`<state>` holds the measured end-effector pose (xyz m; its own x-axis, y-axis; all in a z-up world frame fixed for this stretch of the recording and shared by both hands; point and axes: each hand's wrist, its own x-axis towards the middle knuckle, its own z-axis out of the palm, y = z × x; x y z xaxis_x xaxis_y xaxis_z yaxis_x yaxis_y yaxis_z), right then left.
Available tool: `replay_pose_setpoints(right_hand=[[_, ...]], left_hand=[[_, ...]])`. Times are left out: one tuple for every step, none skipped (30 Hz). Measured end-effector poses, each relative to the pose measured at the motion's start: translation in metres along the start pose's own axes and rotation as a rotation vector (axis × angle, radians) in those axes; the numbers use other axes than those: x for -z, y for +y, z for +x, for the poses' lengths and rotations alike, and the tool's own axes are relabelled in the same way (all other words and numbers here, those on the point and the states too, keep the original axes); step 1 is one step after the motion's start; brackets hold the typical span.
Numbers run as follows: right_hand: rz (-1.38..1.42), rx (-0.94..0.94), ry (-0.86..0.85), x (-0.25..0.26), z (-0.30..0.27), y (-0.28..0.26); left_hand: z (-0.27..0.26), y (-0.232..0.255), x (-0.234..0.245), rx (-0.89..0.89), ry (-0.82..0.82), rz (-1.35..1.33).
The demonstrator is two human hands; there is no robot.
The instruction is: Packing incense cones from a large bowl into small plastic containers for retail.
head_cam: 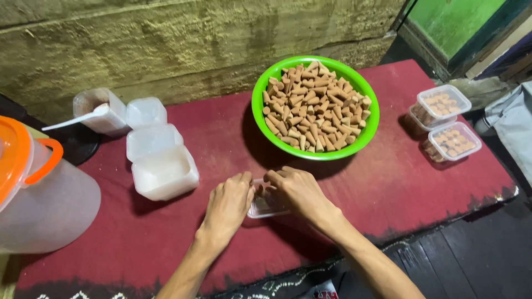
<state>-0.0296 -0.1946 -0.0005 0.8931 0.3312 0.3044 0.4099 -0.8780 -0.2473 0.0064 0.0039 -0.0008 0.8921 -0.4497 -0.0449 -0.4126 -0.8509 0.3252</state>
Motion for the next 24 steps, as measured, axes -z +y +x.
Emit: replay_pose_setpoints(right_hand=[[-0.004,0.005,0.007,0.007,0.005,0.004],[0.051,-0.009,0.01,0.012,0.005,0.006],[0.106,-0.023,0.012,0.017,0.005,0.008],[0.109,-0.022,0.012,0.028,0.01,0.01],[0.138,-0.021,0.044,0.04,0.015,0.011],[0.166,-0.021,0.077,0.052,0.021,0.014],[0.168,-0.021,0.076,0.061,0.025,0.023],[0.188,-0.052,0.084,0.07,0.031,0.033],[0.207,-0.082,0.093,0.08,0.037,0.044],[0.205,-0.085,0.097,0.081,0.044,0.052],[0.2,-0.149,0.076,0.082,0.051,0.061],[0.188,-0.211,0.06,0.084,0.06,0.071],[0.181,-0.212,0.069,0.081,0.073,0.085],[0.135,-0.248,0.046,0.074,0.081,0.097],[0.09,-0.284,0.022,0.066,0.09,0.109],[0.095,-0.29,0.014,0.057,0.096,0.113],[0.025,-0.296,-0.029,0.047,0.102,0.116],[-0.049,-0.302,-0.071,0.04,0.108,0.121],[-0.048,-0.308,-0.076,0.025,0.113,0.125],[-0.089,-0.269,-0.073,0.01,0.116,0.13],[-0.129,-0.23,-0.07,-0.004,0.118,0.133],[-0.132,-0.228,-0.075,-0.011,0.121,0.136],[-0.218,-0.252,-0.049,-0.018,0.123,0.137],[-0.297,-0.273,-0.023,-0.028,0.126,0.136]], left_hand=[[0.005,0.0,0.006,-0.002,0.009,0.003],[0.006,0.0,0.01,-0.015,0.017,0.024],[0.007,0.001,0.013,-0.028,0.025,0.045],[0.013,-0.002,0.017,-0.026,0.024,0.046],[0.019,-0.004,0.021,-0.048,0.077,0.045],[0.026,-0.005,0.025,-0.071,0.131,0.043],[0.032,-0.002,0.035,-0.069,0.129,0.044],[0.04,0.002,0.047,-0.089,0.153,0.02],[0.048,0.005,0.058,-0.109,0.176,-0.005],[0.057,0.008,0.062,-0.115,0.177,-0.003],[0.068,0.01,0.065,-0.105,0.191,-0.058],[0.081,0.012,0.068,-0.1,0.213,-0.115],[0.102,0.01,0.068,-0.11,0.22,-0.114],[0.117,0.007,0.063,-0.137,0.247,-0.124],[0.133,0.004,0.058,-0.163,0.274,-0.134],[0.141,0.006,0.058,-0.16,0.264,-0.136],[0.149,0.008,0.058,-0.177,0.275,-0.167],[0.159,0.01,0.059,-0.198,0.289,-0.199],[0.167,0.006,0.055,-0.199,0.281,-0.202],[0.174,0.001,0.049,-0.198,0.277,-0.186],[0.18,-0.003,0.044,-0.198,0.273,-0.17],[0.184,-0.002,0.044,-0.195,0.273,-0.176],[0.186,-0.002,0.044,-0.212,0.264,-0.187],[0.185,-0.004,0.045,-0.223,0.252,-0.193]])
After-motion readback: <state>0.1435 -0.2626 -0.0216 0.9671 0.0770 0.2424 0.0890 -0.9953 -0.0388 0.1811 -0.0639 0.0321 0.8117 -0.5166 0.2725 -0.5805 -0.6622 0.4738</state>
